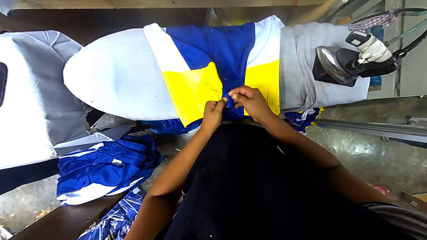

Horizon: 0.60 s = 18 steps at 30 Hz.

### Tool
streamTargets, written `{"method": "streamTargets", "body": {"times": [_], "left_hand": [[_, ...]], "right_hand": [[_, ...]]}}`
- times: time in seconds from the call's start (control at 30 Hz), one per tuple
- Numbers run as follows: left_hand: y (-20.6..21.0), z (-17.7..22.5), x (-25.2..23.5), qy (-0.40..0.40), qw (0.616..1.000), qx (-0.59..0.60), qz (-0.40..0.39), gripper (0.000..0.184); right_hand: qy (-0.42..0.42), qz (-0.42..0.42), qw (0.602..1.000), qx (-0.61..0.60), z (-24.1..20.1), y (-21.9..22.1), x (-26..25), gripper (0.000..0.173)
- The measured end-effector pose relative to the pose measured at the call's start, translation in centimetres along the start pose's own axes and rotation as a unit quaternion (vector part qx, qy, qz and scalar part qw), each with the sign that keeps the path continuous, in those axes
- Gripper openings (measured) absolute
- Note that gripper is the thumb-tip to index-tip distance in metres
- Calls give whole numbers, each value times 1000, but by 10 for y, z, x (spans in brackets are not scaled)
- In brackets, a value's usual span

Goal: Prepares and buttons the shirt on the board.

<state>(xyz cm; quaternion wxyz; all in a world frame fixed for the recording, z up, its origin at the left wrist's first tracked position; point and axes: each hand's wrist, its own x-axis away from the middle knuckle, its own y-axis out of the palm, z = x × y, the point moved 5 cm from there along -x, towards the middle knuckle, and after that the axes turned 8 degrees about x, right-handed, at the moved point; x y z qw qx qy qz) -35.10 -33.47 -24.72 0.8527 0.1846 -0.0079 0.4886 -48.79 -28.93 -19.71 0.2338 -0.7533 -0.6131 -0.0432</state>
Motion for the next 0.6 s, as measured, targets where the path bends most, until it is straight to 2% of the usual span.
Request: {"method": "streamTargets", "body": {"times": [0.1, 0.17, 0.2, 0.27, 0.3, 0.33, 0.37, 0.43, 0.5, 0.53, 0.57, 0.6], "left_hand": [[-2, -4, -4, -51, 995, 79, -26, 35], [-3, -1, -4, -70, 992, 82, -70, 37], [-7, 2, -1, -82, 989, 61, -105, 34], [-24, 10, 16, -126, 979, -25, -159, 40], [-41, 10, 27, -144, 978, -49, -143, 43], [-66, 2, 41, -161, 982, -57, -81, 40], [-96, -11, 57, -180, 982, -61, 16, 37], [-148, -48, 109, -239, 946, -90, 197, 39], [-160, -76, 177, -320, 910, -80, 251, 44], [-158, -86, 213, -324, 913, -104, 227, 41], [-151, -83, 244, -369, 904, -148, 157, 41], [-132, -60, 258, -563, 808, -161, 62, 43]], "right_hand": [[-97, 18, 990, 98, -4, 1, 4, 27], [-157, 35, 973, 166, 1, 5, 3, 45], [-180, 47, 963, 197, 4, 7, 2, 48], [-207, 70, 949, 229, 12, 8, 2, 37], [-210, 74, 946, 236, 15, 7, 2, 31], [-206, 71, 945, 244, 18, 5, 2, 28], [-203, 66, 945, 249, 20, 4, 2, 26], [-193, 55, 946, 255, 28, 3, 2, 25], [-178, 42, 950, 252, 36, 5, 2, 25], [-173, 38, 952, 249, 39, 8, 2, 26], [-169, 33, 954, 247, 41, 10, 2, 26], [-165, 25, 955, 245, 43, 13, 4, 26]]}}
